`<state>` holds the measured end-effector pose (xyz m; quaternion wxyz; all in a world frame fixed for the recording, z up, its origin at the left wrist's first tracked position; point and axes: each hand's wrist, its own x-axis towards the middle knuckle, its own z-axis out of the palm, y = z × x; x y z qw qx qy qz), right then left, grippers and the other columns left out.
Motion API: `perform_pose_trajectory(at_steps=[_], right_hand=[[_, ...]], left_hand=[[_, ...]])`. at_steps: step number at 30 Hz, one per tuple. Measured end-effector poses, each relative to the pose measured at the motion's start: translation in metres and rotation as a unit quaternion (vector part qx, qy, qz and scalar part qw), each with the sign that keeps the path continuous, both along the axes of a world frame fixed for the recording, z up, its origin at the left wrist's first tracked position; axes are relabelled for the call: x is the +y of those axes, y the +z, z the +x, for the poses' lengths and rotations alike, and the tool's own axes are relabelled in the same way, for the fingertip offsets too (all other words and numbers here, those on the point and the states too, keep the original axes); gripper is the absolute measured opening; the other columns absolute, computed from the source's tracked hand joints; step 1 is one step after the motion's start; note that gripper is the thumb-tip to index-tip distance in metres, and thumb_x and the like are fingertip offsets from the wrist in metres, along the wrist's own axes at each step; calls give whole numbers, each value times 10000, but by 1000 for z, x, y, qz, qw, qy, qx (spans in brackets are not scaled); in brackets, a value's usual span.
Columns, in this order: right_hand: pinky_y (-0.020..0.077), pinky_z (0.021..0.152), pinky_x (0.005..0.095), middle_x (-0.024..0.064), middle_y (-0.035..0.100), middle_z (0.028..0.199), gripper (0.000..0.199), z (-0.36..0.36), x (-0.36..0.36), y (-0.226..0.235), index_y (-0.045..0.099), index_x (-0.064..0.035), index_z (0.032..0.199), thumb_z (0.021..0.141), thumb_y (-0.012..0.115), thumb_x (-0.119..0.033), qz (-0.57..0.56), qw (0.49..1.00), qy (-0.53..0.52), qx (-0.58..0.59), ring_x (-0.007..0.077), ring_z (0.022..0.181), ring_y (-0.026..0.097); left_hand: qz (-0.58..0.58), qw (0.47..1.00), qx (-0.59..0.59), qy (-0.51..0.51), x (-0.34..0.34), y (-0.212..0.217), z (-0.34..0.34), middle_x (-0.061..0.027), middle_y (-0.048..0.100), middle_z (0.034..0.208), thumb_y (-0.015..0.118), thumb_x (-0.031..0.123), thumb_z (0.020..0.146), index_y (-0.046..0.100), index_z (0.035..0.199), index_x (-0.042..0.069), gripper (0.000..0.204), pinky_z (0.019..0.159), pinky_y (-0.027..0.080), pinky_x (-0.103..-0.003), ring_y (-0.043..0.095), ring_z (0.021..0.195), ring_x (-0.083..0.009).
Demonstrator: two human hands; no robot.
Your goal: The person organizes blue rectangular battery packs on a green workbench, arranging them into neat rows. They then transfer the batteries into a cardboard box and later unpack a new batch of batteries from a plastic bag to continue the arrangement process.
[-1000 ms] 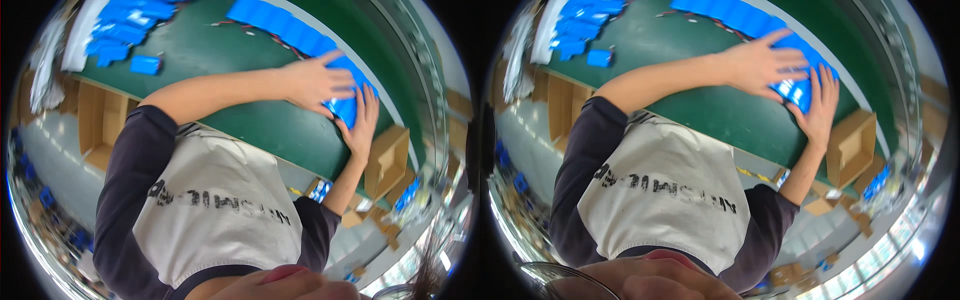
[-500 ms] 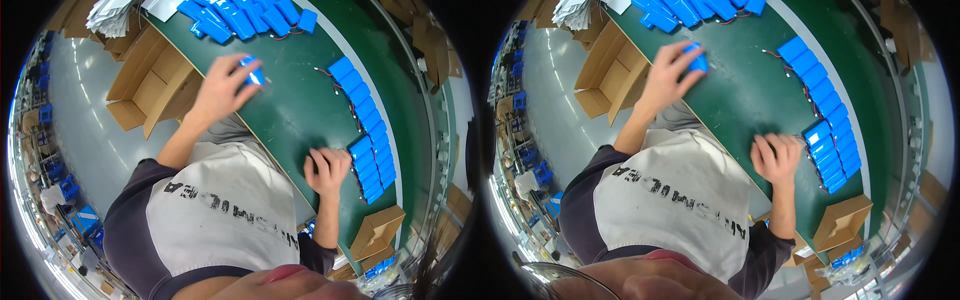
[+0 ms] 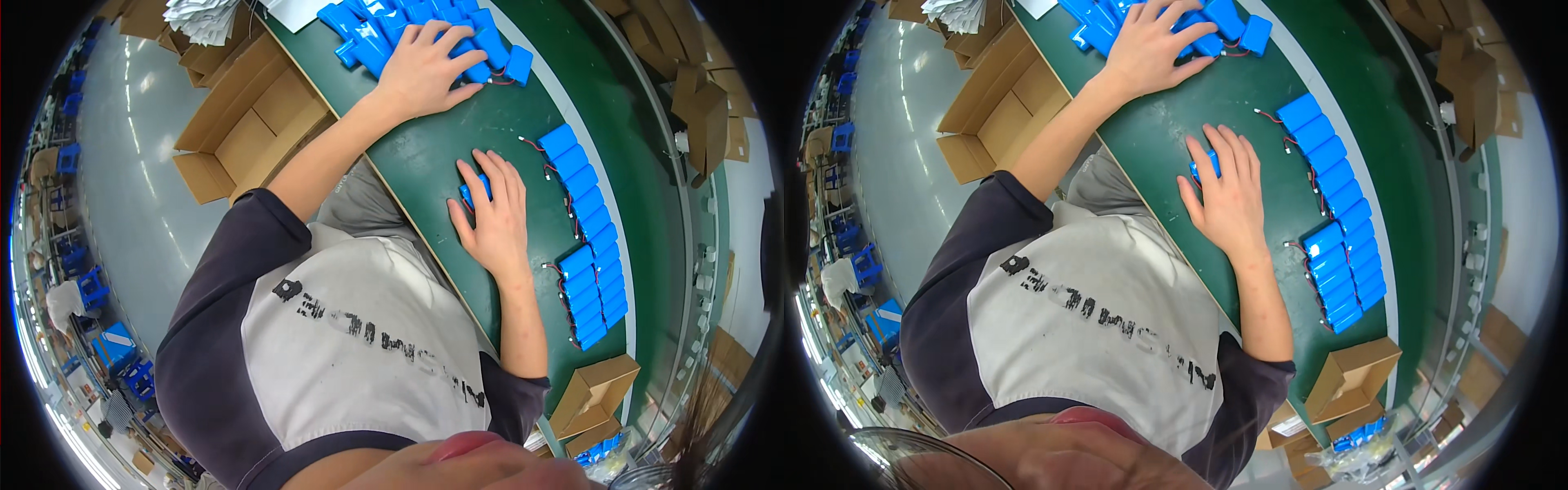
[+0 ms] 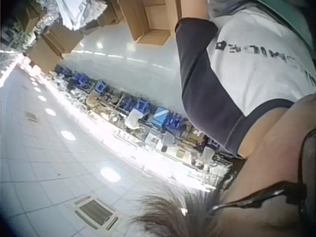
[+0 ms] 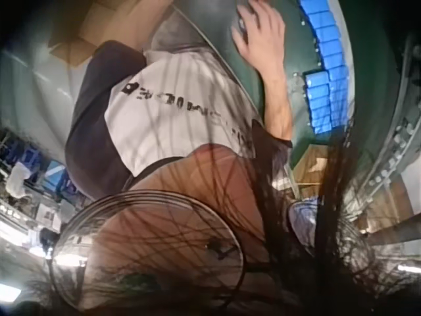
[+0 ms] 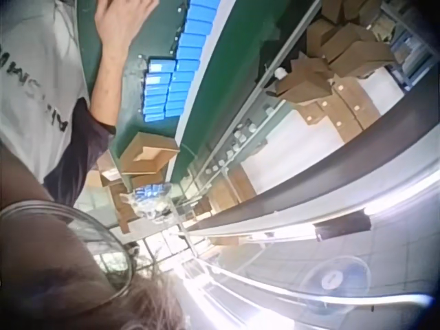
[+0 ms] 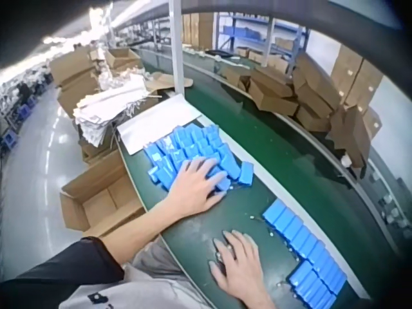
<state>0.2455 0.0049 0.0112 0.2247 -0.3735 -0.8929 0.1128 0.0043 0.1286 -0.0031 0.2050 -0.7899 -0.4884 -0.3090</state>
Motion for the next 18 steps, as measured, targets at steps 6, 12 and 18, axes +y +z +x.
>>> perform_pose_trajectory(at_steps=[6,12,18], right_hand=[[429,1113,541,147,608,1373,454,8,5,-6,672,-67,1297,867,759,-181,6,999,-19,30,377,1320,541],[458,1025,503,137,620,1319,512,28,8,3,671,-74,1284,776,730,-94,-8,997,-34,73,387,1213,571],[474,1043,473,55,582,1533,757,17,6,9,612,-128,1486,783,852,-277,-49,994,71,69,350,1204,580]], left_hand=[[-140,974,-49,-170,-27,-5,-14,12,722,1204,818,374,846,744,1191,213,388,912,507,-414,648,1103,-255],[-238,906,-54,-347,-66,12,-6,-61,642,1401,847,396,830,709,1321,182,554,992,505,-435,633,1194,-297],[-267,921,-105,-262,-97,1,-1,-85,637,1406,890,429,755,598,1438,118,805,1117,444,-491,594,1269,-314]])
